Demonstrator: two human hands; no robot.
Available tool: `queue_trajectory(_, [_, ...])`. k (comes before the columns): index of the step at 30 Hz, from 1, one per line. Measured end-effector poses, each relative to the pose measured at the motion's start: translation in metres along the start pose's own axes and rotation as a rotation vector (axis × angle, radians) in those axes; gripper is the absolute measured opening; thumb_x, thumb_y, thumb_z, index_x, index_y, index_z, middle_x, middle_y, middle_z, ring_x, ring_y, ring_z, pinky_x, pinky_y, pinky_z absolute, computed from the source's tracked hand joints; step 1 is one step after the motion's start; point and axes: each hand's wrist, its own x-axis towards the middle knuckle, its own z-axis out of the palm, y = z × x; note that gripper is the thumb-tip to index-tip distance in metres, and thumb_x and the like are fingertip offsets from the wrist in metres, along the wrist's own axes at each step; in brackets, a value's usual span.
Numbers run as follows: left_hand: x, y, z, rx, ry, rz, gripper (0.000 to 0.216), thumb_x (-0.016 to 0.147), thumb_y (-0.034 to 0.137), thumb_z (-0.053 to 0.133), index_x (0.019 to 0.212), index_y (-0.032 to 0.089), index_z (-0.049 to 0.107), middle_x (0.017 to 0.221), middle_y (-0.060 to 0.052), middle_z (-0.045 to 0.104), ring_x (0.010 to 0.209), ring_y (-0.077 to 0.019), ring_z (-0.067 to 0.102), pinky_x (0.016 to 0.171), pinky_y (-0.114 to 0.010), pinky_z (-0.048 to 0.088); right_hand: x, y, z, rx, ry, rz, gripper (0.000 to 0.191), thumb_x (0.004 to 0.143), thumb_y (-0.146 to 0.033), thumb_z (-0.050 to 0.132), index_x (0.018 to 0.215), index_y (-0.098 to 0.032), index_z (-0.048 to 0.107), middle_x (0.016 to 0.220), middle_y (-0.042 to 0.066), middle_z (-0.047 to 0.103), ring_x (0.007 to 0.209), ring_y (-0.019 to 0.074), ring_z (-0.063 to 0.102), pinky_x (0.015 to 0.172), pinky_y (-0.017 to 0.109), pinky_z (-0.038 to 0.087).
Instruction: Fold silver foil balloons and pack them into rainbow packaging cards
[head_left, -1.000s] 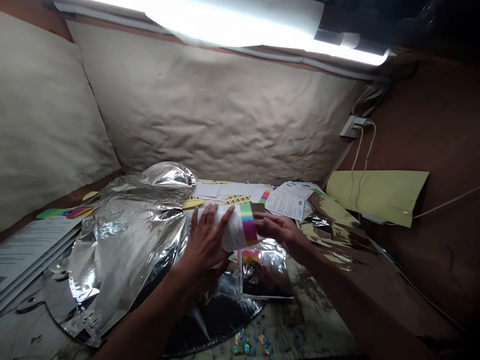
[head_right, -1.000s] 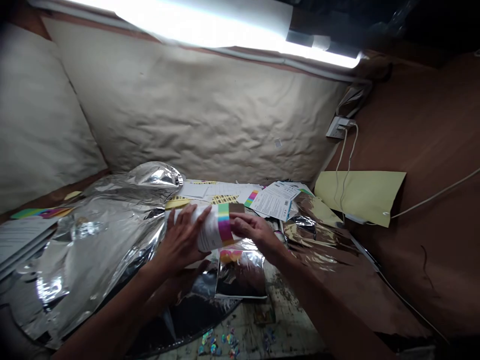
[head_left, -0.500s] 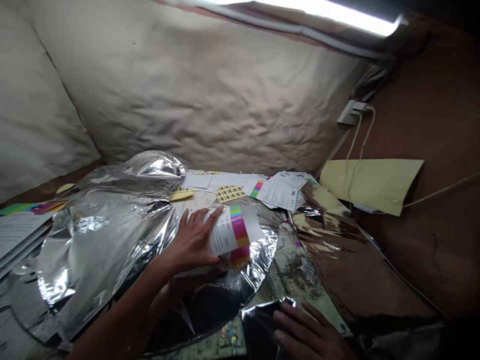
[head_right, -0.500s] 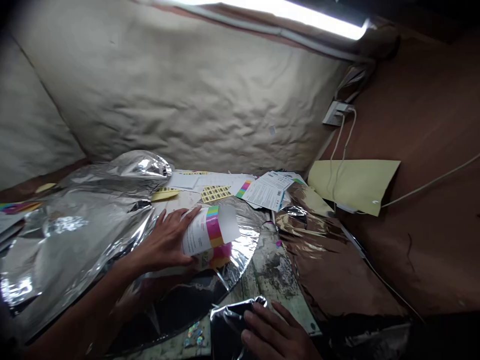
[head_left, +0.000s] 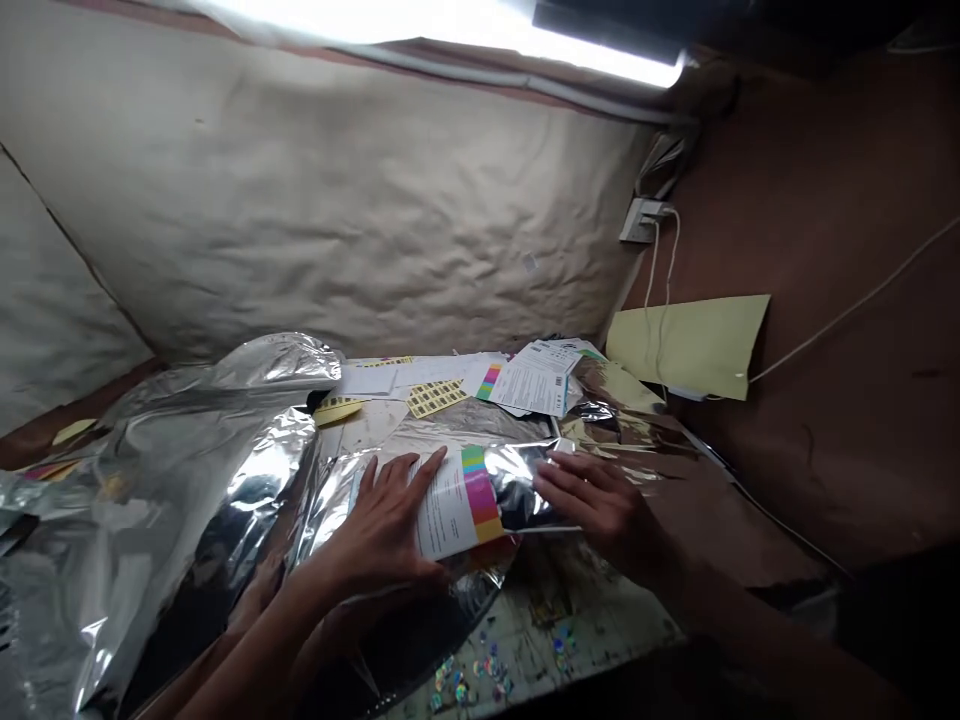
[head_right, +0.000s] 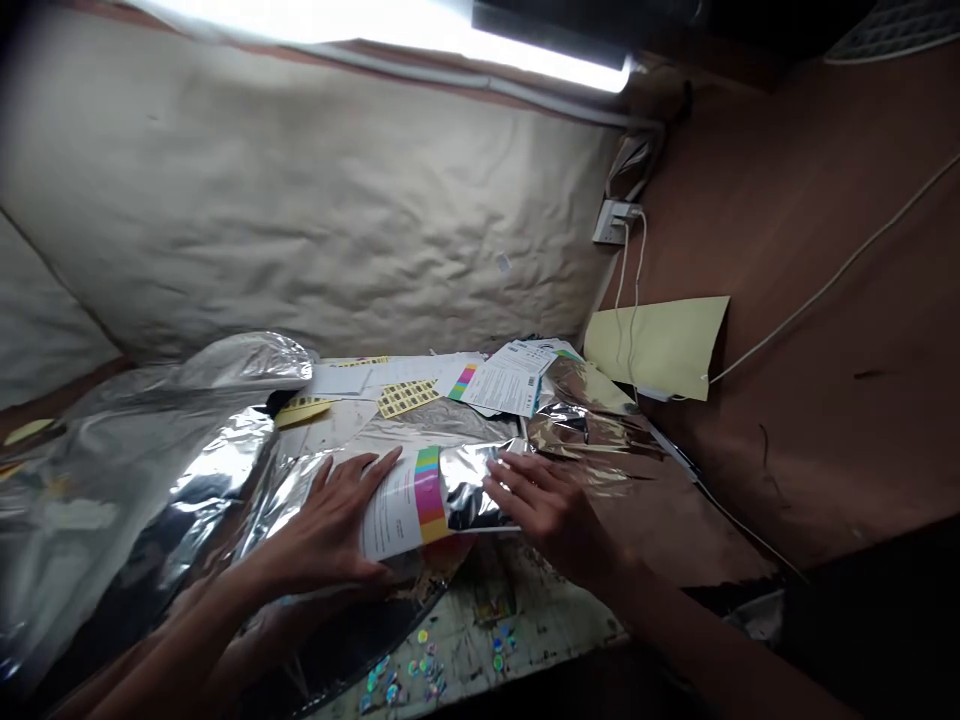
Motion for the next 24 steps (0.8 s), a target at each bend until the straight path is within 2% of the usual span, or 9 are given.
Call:
queue_trajectory(2, [0.000,-0.001,0.003,0.024,0.034,0.005,0.133,0.050,0.061,0.081,0.156,0.027,0.008,0.144,-0.018,0.038,0.140,-0.0400,0.028,0.115,-0.063,0.006,0.002,0.002,0.005,0.055,-0.004,-0.072,0.036,0.094,-0.008,0.054,0.129,-0.014,0.061,0.129,0.011,0.066,0.123,0.0251,0.057,0.100,0.044,0.051])
queue_trajectory(6, [0.002,-0.003,0.003,0.057,0.112,-0.027,0.134,0.048,0.059,0.083,0.156,0.027,0.011,0.144,-0.019,0.035,0.139,-0.0416,0.029,0.115,-0.062,0.009,0.003,0.015,0.011,0.120,0.034,-0.098,0.042,0.094,-0.007,0.054,0.134,-0.017,0.057,0.129,0.010,0.066,0.124,0.0232,0.057,0.100,0.044,0.050])
queue_trajectory(10, [0.002,-0.002,-0.001,0.089,0.180,-0.027,0.132,0.048,0.053,0.083,0.156,0.026,0.012,0.146,-0.020,0.032,0.140,-0.0410,0.028,0.116,-0.061,0.005,0.001,0.025,0.016,0.121,0.058,-0.105,0.043,0.096,-0.009,0.049,0.137,-0.021,0.054,0.126,0.008,0.068,0.123,0.0220,0.058,0.109,0.048,0.041])
queue_trajectory(14, [0.002,0.009,0.002,0.066,0.155,0.042,0.128,0.050,0.058,0.081,0.155,0.028,0.015,0.148,-0.019,0.031,0.142,-0.0398,0.025,0.116,-0.060,0.005,0.008,0.014,0.025,0.181,0.007,-0.149,0.043,0.098,-0.012,0.047,0.139,-0.024,0.052,0.129,0.006,0.066,0.126,0.0218,0.055,0.112,0.048,0.038])
queue_trajectory(16, [0.002,0.012,0.005,0.080,0.177,0.031,0.125,0.051,0.056,0.081,0.155,0.028,0.017,0.148,-0.018,0.032,0.141,-0.0400,0.026,0.116,-0.060,0.005,0.014,0.008,0.029,0.222,-0.061,-0.122,0.046,0.096,-0.010,0.048,0.139,-0.026,0.052,0.138,0.006,0.059,0.134,0.0238,0.048,0.114,0.050,0.036])
queue_trajectory(18, [0.003,0.012,0.007,0.125,0.236,-0.025,0.120,0.054,0.053,0.080,0.155,0.027,0.020,0.148,-0.018,0.032,0.141,-0.0408,0.027,0.116,-0.061,0.004,0.018,0.007,0.030,0.296,-0.132,0.019,0.054,0.092,-0.008,0.050,0.143,-0.027,0.049,0.151,0.007,0.044,0.142,0.0270,0.036,0.115,0.053,0.033])
queue_trajectory(20, [0.004,0.009,0.007,0.176,0.310,-0.095,0.114,0.058,0.054,0.078,0.154,0.026,0.024,0.148,-0.019,0.032,0.140,-0.0419,0.027,0.115,-0.062,0.003,0.019,0.012,0.028,0.465,-0.172,0.237,0.062,0.090,-0.012,0.055,0.148,-0.028,0.041,0.158,0.009,0.032,0.145,0.0293,0.029,0.116,0.055,0.031])
queue_trajectory(22, [0.006,0.007,0.006,0.218,0.371,-0.143,0.107,0.062,0.056,0.075,0.153,0.025,0.028,0.148,-0.021,0.031,0.140,-0.0428,0.027,0.115,-0.063,0.001,0.020,0.018,0.028,0.754,-0.163,0.484,0.064,0.091,-0.024,0.060,0.150,-0.027,0.037,0.155,0.011,0.037,0.141,0.0297,0.038,0.113,0.053,0.037])
queue_trajectory(24, [0.007,0.008,0.004,0.241,0.411,-0.156,0.102,0.065,0.056,0.074,0.152,0.024,0.031,0.149,-0.021,0.030,0.140,-0.0430,0.026,0.114,-0.063,0.001,0.026,0.019,0.032,1.052,-0.118,0.716,0.057,0.092,-0.039,0.059,0.146,-0.025,0.044,0.145,0.012,0.050,0.130,0.0284,0.052,0.108,0.050,0.043])
